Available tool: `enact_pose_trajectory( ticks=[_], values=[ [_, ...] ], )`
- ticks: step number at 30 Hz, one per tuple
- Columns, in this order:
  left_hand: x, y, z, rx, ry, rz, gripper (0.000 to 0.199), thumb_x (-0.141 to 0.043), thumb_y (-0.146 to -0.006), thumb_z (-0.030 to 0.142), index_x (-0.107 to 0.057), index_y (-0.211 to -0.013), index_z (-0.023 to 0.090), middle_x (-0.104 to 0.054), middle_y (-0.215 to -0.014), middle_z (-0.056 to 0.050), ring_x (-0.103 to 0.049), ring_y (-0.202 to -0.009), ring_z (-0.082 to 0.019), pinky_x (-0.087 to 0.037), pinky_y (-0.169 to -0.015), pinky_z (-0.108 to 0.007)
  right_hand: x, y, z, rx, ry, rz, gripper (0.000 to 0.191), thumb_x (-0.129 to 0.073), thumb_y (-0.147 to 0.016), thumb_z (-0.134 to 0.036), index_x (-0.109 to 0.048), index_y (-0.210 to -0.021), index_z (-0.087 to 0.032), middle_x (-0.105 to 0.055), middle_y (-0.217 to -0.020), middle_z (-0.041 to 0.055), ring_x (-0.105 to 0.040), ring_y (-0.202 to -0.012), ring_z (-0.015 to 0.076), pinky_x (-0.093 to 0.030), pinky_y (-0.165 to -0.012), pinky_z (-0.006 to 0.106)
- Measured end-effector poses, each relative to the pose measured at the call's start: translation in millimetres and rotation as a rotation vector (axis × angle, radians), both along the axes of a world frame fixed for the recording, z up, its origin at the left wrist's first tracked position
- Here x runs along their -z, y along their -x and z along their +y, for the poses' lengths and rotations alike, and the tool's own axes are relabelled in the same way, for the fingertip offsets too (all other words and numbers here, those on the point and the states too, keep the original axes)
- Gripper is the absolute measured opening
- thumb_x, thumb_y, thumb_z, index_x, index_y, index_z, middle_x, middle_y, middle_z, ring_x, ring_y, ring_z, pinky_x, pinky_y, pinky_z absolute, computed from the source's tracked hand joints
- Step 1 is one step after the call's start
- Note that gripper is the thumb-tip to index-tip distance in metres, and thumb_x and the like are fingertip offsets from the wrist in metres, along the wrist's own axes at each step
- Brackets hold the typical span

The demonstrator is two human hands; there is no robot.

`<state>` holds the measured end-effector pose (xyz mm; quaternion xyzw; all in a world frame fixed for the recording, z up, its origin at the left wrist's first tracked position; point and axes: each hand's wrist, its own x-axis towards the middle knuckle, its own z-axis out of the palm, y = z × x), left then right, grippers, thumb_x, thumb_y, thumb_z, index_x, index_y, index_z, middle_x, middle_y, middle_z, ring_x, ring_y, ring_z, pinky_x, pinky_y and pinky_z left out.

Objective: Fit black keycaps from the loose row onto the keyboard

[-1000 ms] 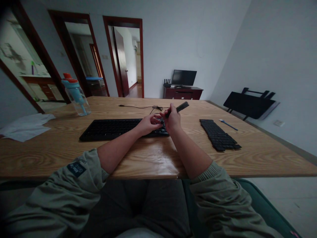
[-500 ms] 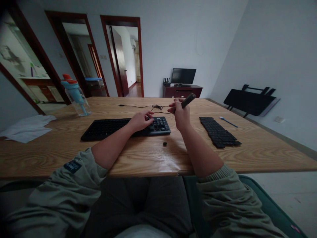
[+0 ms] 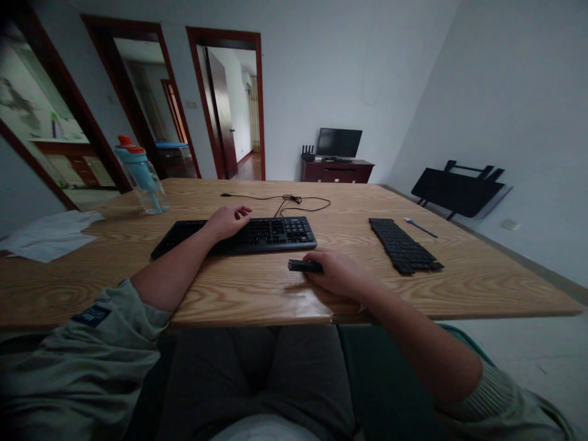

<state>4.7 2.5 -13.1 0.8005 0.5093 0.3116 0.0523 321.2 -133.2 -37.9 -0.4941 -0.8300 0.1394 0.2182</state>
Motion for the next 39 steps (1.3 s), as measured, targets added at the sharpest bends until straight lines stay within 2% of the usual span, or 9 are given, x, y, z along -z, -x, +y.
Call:
enact_pose_trajectory(
  ticks=[5, 15, 21, 24, 27, 29, 32, 35, 39],
  values=[
    [-2.4, -5.1, -5.5, 0.018, -0.009, 0.02, 0.031, -0.058, -0.084, 0.028, -0.073, -0.108, 0.017, -0.077, -0.098, -0.006, -0.069, -0.086, -0.02, -0.052, -0.079, -0.029, -2.0, 5.7, 0.8, 0.042, 0.0, 0.101, 0.024, -0.072, -0.081, -0.03, -0.074, -0.105, -0.029, -0.075, -0.096, 0.0033, -0.065, -0.082, 0.0216, -0.047, -0.073, 0.032],
    [-1.2, -4.1, -3.5, 0.018, -0.001, 0.016, 0.031, -0.058, -0.084, 0.028, -0.073, -0.108, 0.018, -0.077, -0.099, -0.006, -0.069, -0.088, -0.02, -0.052, -0.078, -0.029, -13.4, 13.1, 2.2, 0.056, -0.035, 0.332, 0.018, -0.078, -0.076, -0.037, -0.072, -0.087, -0.025, -0.069, -0.079, 0.0003, -0.058, -0.068, 0.0161, -0.043, -0.062, 0.027],
    [-1.5, -4.3, -4.2, 0.026, 0.0, 0.007, 0.03, -0.058, -0.084, 0.027, -0.074, -0.108, 0.017, -0.077, -0.098, -0.007, -0.069, -0.085, -0.02, -0.052, -0.078, -0.029, -18.2, 14.6, -5.5, 0.053, 0.0, 0.306, 0.022, -0.078, -0.075, -0.041, -0.072, -0.088, -0.024, -0.071, -0.083, 0.0023, -0.06, -0.072, 0.0184, -0.044, -0.064, 0.029],
    [-1.8, -4.7, -4.7, 0.025, 0.002, 0.007, 0.029, -0.059, -0.085, 0.028, -0.074, -0.107, 0.016, -0.076, -0.099, -0.007, -0.069, -0.086, -0.021, -0.052, -0.079, -0.03, -15.7, 6.4, -19.8, 0.015, 0.017, 0.227, 0.021, -0.073, -0.081, -0.038, -0.075, -0.097, -0.026, -0.074, -0.093, 0.0042, -0.065, -0.083, 0.0218, -0.049, -0.074, 0.033],
    [-1.7, -4.9, -4.5, 0.019, 0.0, 0.013, 0.029, -0.059, -0.085, 0.029, -0.073, -0.107, 0.018, -0.076, -0.1, -0.006, -0.069, -0.086, -0.02, -0.052, -0.079, -0.029, -9.6, -18.3, -38.2, 0.003, 0.044, 0.162, 0.025, -0.069, -0.083, -0.033, -0.076, -0.107, -0.028, -0.075, -0.104, 0.0059, -0.067, -0.096, 0.025, -0.051, -0.087, 0.038],
    [-1.4, -4.8, -4.0, 0.018, -0.003, 0.014, 0.03, -0.059, -0.084, 0.03, -0.073, -0.108, 0.018, -0.076, -0.1, -0.006, -0.069, -0.085, -0.02, -0.052, -0.079, -0.029, -4.9, -47.3, -49.5, 0.083, 0.062, 0.123, 0.026, -0.067, -0.084, -0.037, -0.076, -0.106, -0.028, -0.075, -0.105, 0.0077, -0.068, -0.096, 0.0268, -0.052, -0.087, 0.04],
    [-1.1, -4.8, -3.5, 0.022, -0.01, 0.011, 0.03, -0.059, -0.084, 0.03, -0.074, -0.107, 0.018, -0.076, -0.098, -0.006, -0.068, -0.083, -0.02, -0.052, -0.078, -0.029, 0.4, -106.1, -63.3, 0.315, 0.086, 0.109, 0.031, -0.069, -0.078, -0.045, -0.077, -0.101, -0.026, -0.076, -0.098, 0.0116, -0.07, -0.086, 0.0299, -0.053, -0.077, 0.042],
    [-0.9, -5.3, -3.6, 0.028, -0.012, 0.006, 0.029, -0.059, -0.084, 0.03, -0.074, -0.106, 0.018, -0.076, -0.096, -0.006, -0.068, -0.081, -0.02, -0.052, -0.077, -0.029, 3.4, -166.0, -75.2, 0.653, 0.042, 0.156, 0.03, -0.076, -0.065, -0.042, -0.078, -0.091, -0.027, -0.076, -0.095, 0.0172, -0.071, -0.08, 0.0315, -0.05, -0.072, 0.044],
    [0.6, -5.7, -3.0, 0.026, -0.001, 0.016, 0.029, -0.059, -0.084, 0.031, -0.074, -0.106, 0.018, -0.076, -0.096, -0.007, -0.068, -0.08, -0.02, -0.052, -0.077, -0.03, 5.0, -213.1, -85.9, 0.821, 0.072, 0.16, 0.028, -0.08, -0.061, -0.043, -0.079, -0.086, -0.028, -0.075, -0.092, 0.0207, -0.069, -0.078, 0.0292, -0.045, -0.072, 0.044]
  ],
)
